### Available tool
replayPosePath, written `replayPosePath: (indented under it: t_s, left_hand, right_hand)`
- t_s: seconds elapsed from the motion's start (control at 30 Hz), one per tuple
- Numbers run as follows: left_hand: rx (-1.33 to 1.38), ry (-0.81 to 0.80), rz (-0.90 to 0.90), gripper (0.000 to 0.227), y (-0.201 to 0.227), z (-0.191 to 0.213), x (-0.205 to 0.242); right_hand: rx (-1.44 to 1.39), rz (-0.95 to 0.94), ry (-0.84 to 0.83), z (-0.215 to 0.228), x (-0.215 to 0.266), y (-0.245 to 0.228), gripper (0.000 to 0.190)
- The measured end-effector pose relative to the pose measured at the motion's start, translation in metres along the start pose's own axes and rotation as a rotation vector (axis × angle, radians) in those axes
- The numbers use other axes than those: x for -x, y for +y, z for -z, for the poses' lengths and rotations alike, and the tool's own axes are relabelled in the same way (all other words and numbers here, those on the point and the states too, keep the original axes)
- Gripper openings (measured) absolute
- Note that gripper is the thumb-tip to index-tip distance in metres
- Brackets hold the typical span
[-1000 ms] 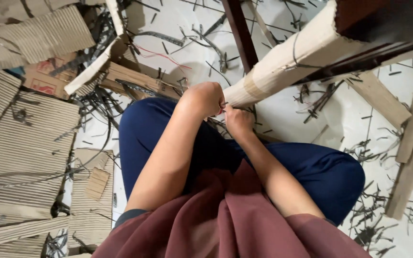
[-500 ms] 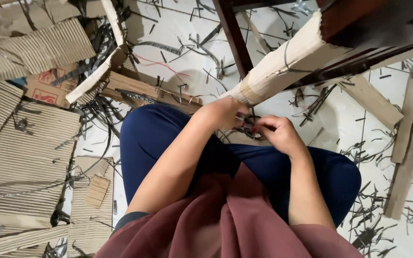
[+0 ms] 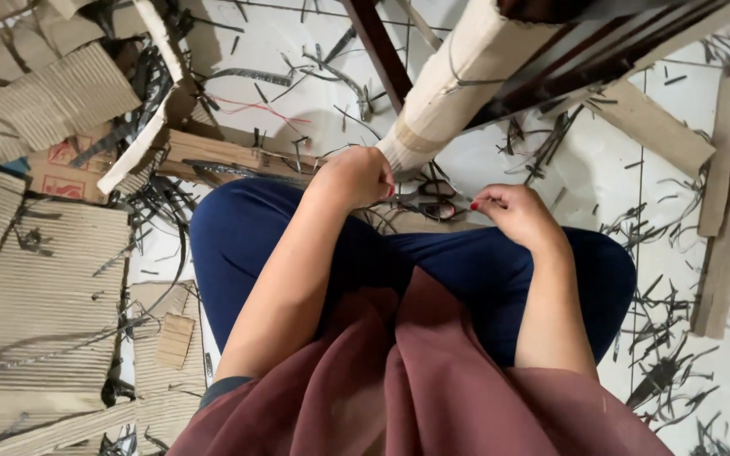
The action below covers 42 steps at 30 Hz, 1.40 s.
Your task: Wrapping a wooden chair leg with corrugated cardboard and securing it with string for protection.
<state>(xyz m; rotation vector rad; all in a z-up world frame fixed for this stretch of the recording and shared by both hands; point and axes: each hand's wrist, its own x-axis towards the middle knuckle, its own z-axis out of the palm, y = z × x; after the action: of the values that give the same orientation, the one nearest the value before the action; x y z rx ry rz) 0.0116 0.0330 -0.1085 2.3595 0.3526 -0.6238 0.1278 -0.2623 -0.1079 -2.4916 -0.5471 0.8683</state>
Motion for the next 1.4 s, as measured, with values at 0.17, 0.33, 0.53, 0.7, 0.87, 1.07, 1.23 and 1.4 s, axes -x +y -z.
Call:
replayPosePath:
  t_s: [0.17,0.33,0.53,0.7,0.87,1.07,1.23,1.4]
  left_hand:
    - [-0.033,-0.038,0.019,0.023,-0.011,-0.028,-0.016]
    - [-0.177,-0.08,-0.051,0.032,0.009,-0.049,-0.027]
    - [-0.165,-0.155,-0.227,0.048,0.05,-0.088,-0.018]
    - [-0.335,-0.193,-0.367,0.049,0.047,-0.165,-0.038]
    - [-0.287,-0.189,-0.343,0.041,0.053,-0.14,-0.027]
    - [-0.313,-0.18,-0.338,0.042,0.05,-0.139,-0.031]
    - [-0.303,-0.123,-0.33,0.04,0.056,-0.11,-0.019]
    - [-0.125,0.139,-0.492,0.078,0.075,-0.071,-0.002]
  right_hand:
    - [0.151,-0.038,-0.058,0.005,0.011,-0.026,0.024]
    - [0.16,-0.148,-0.002,0.03,0.005,0.013,0.032]
    - [0.184,-0.304,0.119,0.053,-0.022,0.102,0.033]
    - [0.183,-0.327,0.1,0.047,-0.068,0.111,0.028]
    - [0.189,-0.19,0.046,0.025,-0.11,0.086,0.034]
    - [0.238,-0.189,0.054,-0.001,-0.152,0.1,0.051]
    - [0.382,-0.263,-0.092,0.023,-0.104,0.06,0.052]
    - [0.121,-0.057,-0.209,0.044,-0.016,0.005,0.026]
